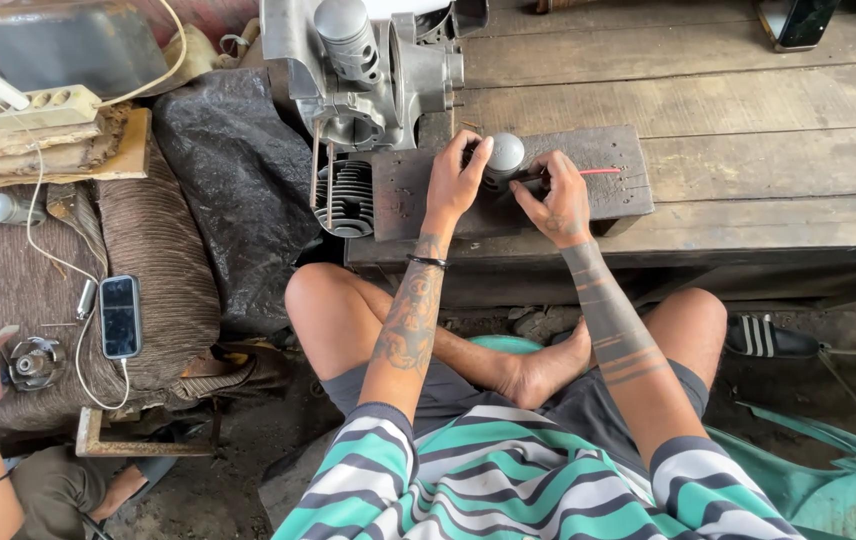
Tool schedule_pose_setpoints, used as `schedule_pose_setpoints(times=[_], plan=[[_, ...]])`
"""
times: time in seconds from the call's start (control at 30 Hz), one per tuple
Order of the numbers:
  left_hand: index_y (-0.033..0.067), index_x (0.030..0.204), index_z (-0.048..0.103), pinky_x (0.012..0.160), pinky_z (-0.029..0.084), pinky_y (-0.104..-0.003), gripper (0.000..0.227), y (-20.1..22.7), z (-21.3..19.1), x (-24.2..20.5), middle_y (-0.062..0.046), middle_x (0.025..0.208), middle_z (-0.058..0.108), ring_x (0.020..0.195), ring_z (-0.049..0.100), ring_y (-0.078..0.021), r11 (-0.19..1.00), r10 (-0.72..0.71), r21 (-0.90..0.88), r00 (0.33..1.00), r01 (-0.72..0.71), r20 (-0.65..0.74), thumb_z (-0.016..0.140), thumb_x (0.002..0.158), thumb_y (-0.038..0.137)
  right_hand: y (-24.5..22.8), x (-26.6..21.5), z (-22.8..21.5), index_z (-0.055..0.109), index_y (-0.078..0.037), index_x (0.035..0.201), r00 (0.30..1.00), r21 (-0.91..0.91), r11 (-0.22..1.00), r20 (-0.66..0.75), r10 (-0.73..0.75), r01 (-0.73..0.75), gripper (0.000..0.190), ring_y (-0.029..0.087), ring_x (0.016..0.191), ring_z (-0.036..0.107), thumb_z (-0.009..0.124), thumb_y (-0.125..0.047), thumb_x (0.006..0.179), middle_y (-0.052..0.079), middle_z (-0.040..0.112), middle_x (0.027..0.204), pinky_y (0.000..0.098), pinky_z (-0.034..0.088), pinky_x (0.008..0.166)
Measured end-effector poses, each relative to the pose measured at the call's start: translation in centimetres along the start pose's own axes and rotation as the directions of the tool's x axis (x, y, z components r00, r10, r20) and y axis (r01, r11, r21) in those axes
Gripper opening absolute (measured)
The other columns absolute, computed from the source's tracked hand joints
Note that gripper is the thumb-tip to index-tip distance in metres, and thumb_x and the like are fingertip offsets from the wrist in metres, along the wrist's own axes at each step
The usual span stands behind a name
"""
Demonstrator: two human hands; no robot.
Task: The person sits cross-legged and uses a small abrasive tool to rub and smooth the surface of a cylindrical metal part. They rotate the part to treat different areas and later handle a larger circular metal component, continuing the rubbing action.
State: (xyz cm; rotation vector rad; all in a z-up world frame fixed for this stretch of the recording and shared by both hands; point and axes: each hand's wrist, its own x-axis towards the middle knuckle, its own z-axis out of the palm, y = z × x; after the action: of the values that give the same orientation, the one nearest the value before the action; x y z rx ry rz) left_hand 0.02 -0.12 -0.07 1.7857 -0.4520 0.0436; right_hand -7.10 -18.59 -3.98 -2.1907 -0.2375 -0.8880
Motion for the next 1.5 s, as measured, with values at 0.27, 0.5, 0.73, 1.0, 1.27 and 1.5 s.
schedule_pose_setpoints(times=[0.27, 0.5, 0.73, 1.0, 1.27, 1.5], plan=[[0.0106, 0.100, 0.064, 0.086, 0.052, -0.051, 0.040, 0.0, 0.1, -0.1, -0.021, 0.093, 0.068, 0.098, 0.068, -0.0409, 1.000, 0.005, 0.001, 1.000, -0.005, -0.002, 0.058, 0.101, 0.051, -1.6, 0.4, -1.2, 0.061, -0.008, 0.109, 0.994, 0.102, 0.988, 0.004, 0.113, -0.113, 0.036, 0.042, 0.077, 0.062, 0.083, -0.029, 0.090, 0.018, 0.063, 0.092, 0.0481, 0.050, 0.064], [0.0114, 0.107, 0.064, 0.092, 0.054, -0.051, 0.042, 0.2, 0.0, -0.6, -0.020, 0.102, 0.070, 0.105, 0.068, -0.0395, 1.000, -0.008, 0.026, 1.000, 0.008, -0.002, 0.055, 0.104, 0.052, -0.5, -0.2, -1.5, 0.064, -0.010, 0.108, 0.972, 0.272, 0.935, 0.011, 0.234, -0.228, 0.038, 0.020, 0.063, 0.054, 0.082, -0.037, 0.088, 0.011, 0.064, 0.081, 0.0348, 0.044, 0.057], [0.0144, 0.117, 0.061, 0.092, 0.057, -0.052, 0.040, 0.9, 0.1, -1.0, -0.018, 0.107, 0.067, 0.103, 0.070, -0.0387, 0.977, -0.012, 0.215, 1.000, 0.017, -0.025, 0.047, 0.106, 0.051, 0.1, -0.7, -0.9, 0.066, -0.009, 0.106, 0.972, 0.216, 0.950, -0.013, 0.233, -0.225, 0.036, 0.029, 0.058, 0.056, 0.084, -0.033, 0.087, 0.017, 0.064, 0.079, 0.0382, 0.046, 0.055], [0.0044, 0.128, 0.054, 0.095, 0.055, -0.054, 0.047, 2.1, -0.2, -1.4, -0.027, 0.118, 0.065, 0.113, 0.065, -0.0440, 0.978, 0.023, 0.205, 0.999, -0.028, 0.026, 0.049, 0.106, 0.045, 1.1, -2.0, -1.0, 0.066, -0.006, 0.104, 0.969, 0.281, 0.929, 0.008, 0.248, -0.240, 0.028, 0.024, 0.055, 0.052, 0.077, -0.028, 0.094, 0.012, 0.061, 0.077, 0.0371, 0.045, 0.054], [0.0033, 0.130, 0.055, 0.093, 0.055, -0.054, 0.048, 2.2, -0.1, -0.5, -0.024, 0.114, 0.065, 0.108, 0.067, -0.0429, 0.983, -0.008, 0.184, 0.998, -0.003, 0.061, 0.049, 0.105, 0.043, -1.6, 1.1, -5.8, 0.056, -0.010, 0.108, 0.820, 0.707, 0.562, 0.045, 0.570, -0.430, 0.022, 0.011, 0.070, 0.056, 0.069, -0.026, 0.098, 0.006, 0.062, 0.091, 0.0283, 0.050, 0.060], [0.0056, 0.129, 0.058, 0.094, 0.054, -0.049, 0.053, 0.5, 0.0, -1.2, -0.018, 0.110, 0.067, 0.107, 0.067, -0.0384, 0.976, 0.105, 0.188, 0.993, -0.111, 0.045, 0.066, 0.095, 0.045, 0.2, 1.4, -6.5, 0.042, -0.021, 0.121, 0.720, 0.811, 0.386, 0.062, 0.691, -0.440, 0.032, 0.011, 0.082, 0.044, 0.052, -0.047, 0.106, -0.002, 0.039, 0.091, 0.0210, 0.041, 0.055]])
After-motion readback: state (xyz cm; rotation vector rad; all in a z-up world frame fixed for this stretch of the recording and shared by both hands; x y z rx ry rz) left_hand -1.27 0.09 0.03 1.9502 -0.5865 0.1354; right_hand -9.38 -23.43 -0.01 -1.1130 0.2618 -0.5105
